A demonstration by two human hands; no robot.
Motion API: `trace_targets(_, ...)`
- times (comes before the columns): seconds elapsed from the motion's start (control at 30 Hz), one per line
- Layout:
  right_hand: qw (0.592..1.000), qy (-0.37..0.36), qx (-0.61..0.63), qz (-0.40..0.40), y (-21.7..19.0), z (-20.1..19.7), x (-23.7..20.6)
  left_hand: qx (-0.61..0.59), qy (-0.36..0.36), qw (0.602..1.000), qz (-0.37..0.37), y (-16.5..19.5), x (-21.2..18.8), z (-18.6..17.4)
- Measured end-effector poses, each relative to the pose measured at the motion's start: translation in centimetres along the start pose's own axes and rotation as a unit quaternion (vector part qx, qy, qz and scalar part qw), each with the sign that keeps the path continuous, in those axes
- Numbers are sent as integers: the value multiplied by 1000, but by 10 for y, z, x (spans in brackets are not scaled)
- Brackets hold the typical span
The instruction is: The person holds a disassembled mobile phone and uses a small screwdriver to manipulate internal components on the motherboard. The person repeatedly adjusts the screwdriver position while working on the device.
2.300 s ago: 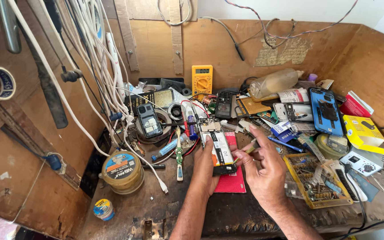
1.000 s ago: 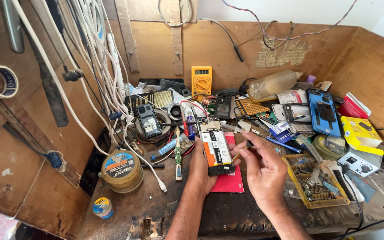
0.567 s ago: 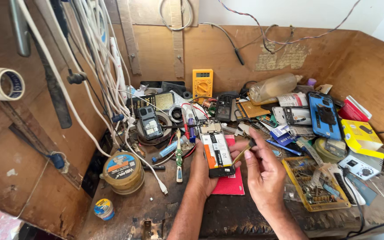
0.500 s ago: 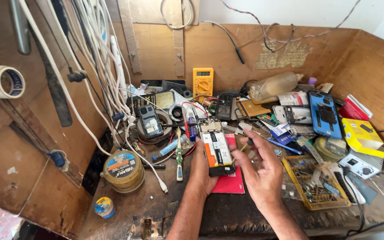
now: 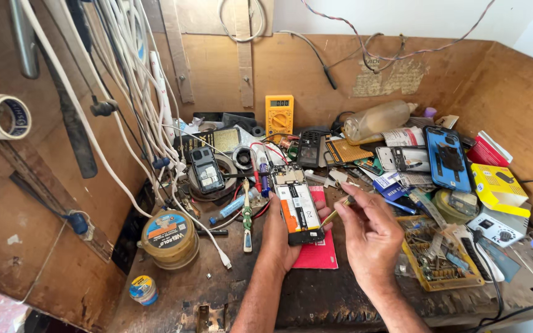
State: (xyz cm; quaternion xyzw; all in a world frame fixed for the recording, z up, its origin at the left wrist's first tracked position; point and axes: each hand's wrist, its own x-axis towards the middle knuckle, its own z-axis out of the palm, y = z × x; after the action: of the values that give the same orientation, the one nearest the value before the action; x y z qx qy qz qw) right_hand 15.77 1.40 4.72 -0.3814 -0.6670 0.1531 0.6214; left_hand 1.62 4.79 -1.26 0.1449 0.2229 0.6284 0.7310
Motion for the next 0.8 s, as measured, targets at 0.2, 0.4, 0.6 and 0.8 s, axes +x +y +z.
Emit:
trace_targets(0.2,998,-34,-27,-47,-3,3,0,9,-15,999,32,-1,0,-1)
trace_targets(0.4,989,-25,127,77,-4,7,-1,-21,-35,999,-8,-1,2,-4)
trace_targets(0.6,999,6,35,-27,-1,8,-4,-8,-34,999,7,-2,3,-6)
trace_targets(0.8,995,-34,83,51,0,4,-3,-22,-41,999,11,-3,3,-4)
